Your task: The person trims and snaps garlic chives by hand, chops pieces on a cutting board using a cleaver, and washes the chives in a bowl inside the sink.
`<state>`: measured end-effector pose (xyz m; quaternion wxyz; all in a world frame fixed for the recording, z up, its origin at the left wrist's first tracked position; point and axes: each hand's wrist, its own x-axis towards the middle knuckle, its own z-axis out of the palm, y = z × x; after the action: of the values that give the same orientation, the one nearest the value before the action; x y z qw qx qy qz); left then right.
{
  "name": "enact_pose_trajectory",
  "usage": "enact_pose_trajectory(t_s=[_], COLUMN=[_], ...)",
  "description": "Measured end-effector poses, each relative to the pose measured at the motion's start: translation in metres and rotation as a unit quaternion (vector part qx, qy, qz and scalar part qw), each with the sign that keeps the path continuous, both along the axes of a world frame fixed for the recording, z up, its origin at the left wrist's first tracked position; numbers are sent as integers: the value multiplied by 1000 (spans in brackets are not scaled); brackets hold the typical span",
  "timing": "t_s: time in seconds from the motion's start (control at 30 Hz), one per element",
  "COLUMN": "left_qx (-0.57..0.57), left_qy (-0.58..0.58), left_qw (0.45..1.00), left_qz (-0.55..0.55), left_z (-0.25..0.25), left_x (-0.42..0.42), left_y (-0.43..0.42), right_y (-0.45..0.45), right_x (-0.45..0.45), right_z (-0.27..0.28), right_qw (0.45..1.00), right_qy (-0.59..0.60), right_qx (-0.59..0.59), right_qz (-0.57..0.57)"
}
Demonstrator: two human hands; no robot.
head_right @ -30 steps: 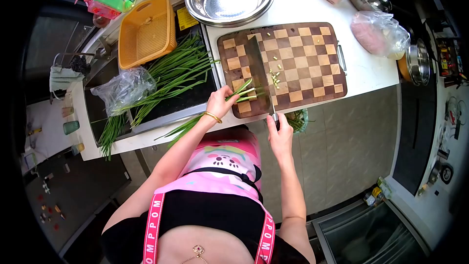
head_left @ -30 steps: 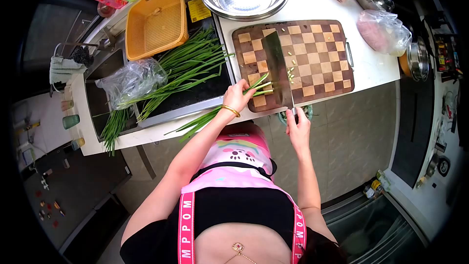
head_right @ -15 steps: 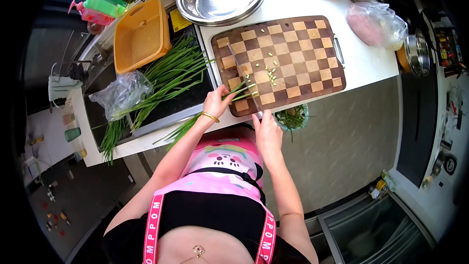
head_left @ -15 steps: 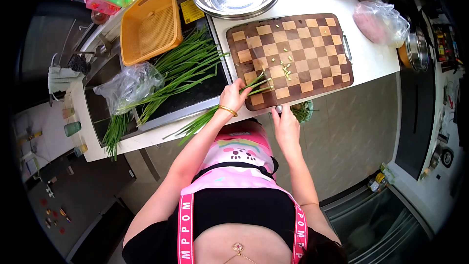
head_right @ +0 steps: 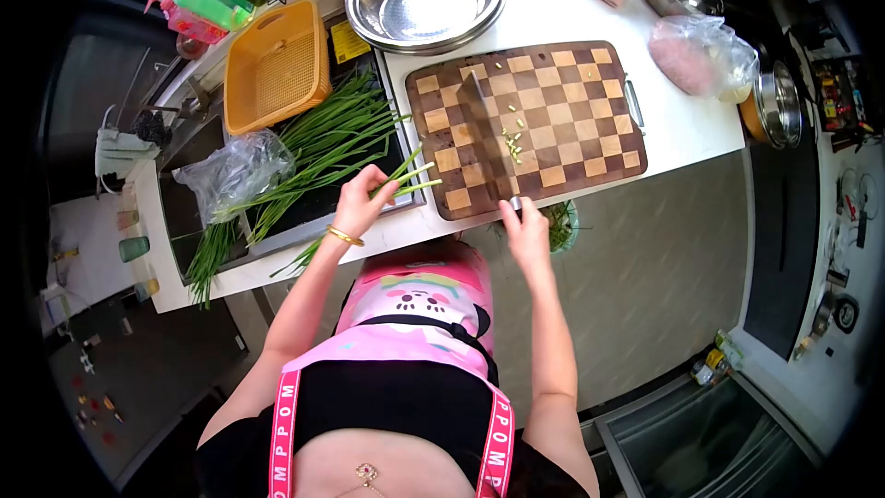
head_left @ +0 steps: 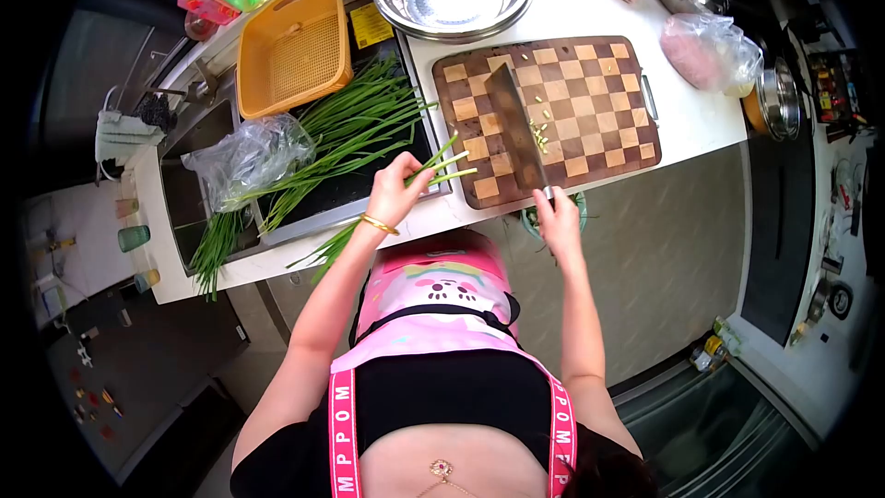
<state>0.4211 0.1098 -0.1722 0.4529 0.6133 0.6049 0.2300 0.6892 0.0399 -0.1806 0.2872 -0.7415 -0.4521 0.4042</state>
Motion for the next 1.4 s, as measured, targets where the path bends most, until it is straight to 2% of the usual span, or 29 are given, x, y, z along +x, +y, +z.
enact_pose_trajectory(t_s=[0.03, 0.1, 0.13, 0.17, 0.3, 0.37, 0.43, 0.5, 0.7, 0.83, 0.9, 0.93, 0.97, 1.0, 1.03, 1.1, 1.13, 1.17, 1.27, 1.33, 1.37, 1.4], left_qx=[5, -5, -6, -20, -57, -58, -45, -25, 34, 19, 49, 19, -10, 12, 2, 100, 96, 58, -9, -65, -55, -108], left_qy=[-11, -47, -65, -89, -131, -156, -153, -138, -124, 33, 113, 144, 172, 185, 192, 227, 227, 228, 244, 261, 249, 250], left_qw=[1000, 999, 997, 995, 986, 980, 978, 976, 960, 952, 934, 925, 914, 904, 902, 892, 893, 907, 931, 935, 946, 948], left_qz=[5, 24, 28, 39, 81, 106, 137, 169, 250, 305, 334, 352, 368, 385, 386, 379, 377, 349, 272, 231, 199, 164], left_z=[8, 14, 20, 24, 55, 69, 81, 91, 74, 80, 76, 79, 81, 80, 76, 65, 64, 63, 50, 31, 10, 1], left_x=[-7, -22, -28, -36, -66, -85, -105, -125, -185, -227, -256, -272, -290, -309, -336, -387, -413, -439, -497, -524, -537, -543], left_y=[-1, -6, -9, -13, -27, -35, -45, -54, -97, -133, -147, -152, -154, -156, -156, -149, -139, -126, -75, -34, -15, 6], right_y=[5, 13, 17, 18, 23, 26, 39, 54, 90, 109, 114, 114, 116, 115, 112, 107, 102, 97, 77, 60, 53, 46], right_x=[10, 25, 30, 37, 33, 35, 38, 43, 76, 92, 87, 84, 80, 68, 55, 46, 30, 23, -38, -59, -67, -78], right_z=[0, -6, -6, -19, 9, 14, 12, 11, -52, -89, -88, -87, -85, -73, -65, -62, -55, -57, -37, -40, -45, -44], right_qw=[998, 1000, 1000, 998, 993, 995, 955, 924, 860, 837, 808, 795, 797, 791, 786, 773, 778, 777, 774, 794, 798, 797], right_qy=[35, 3, 10, -17, 96, 33, -212, -361, -489, -517, -568, -584, -597, -604, -611, -615, -614, -610, -625, -601, -593, -593], right_qx=[-43, 25, 2, 52, 57, 86, 208, 118, 148, 178, 156, 158, 89, 94, 96, 153, 133, 155, 99, 89, 103, 107], right_qz=[-4, 18, 3, 14, -32, -39, -14, -48, -23, 20, 29, 35, 23, 10, -4, -2, -2, 5, 2, 19, 20, 33])
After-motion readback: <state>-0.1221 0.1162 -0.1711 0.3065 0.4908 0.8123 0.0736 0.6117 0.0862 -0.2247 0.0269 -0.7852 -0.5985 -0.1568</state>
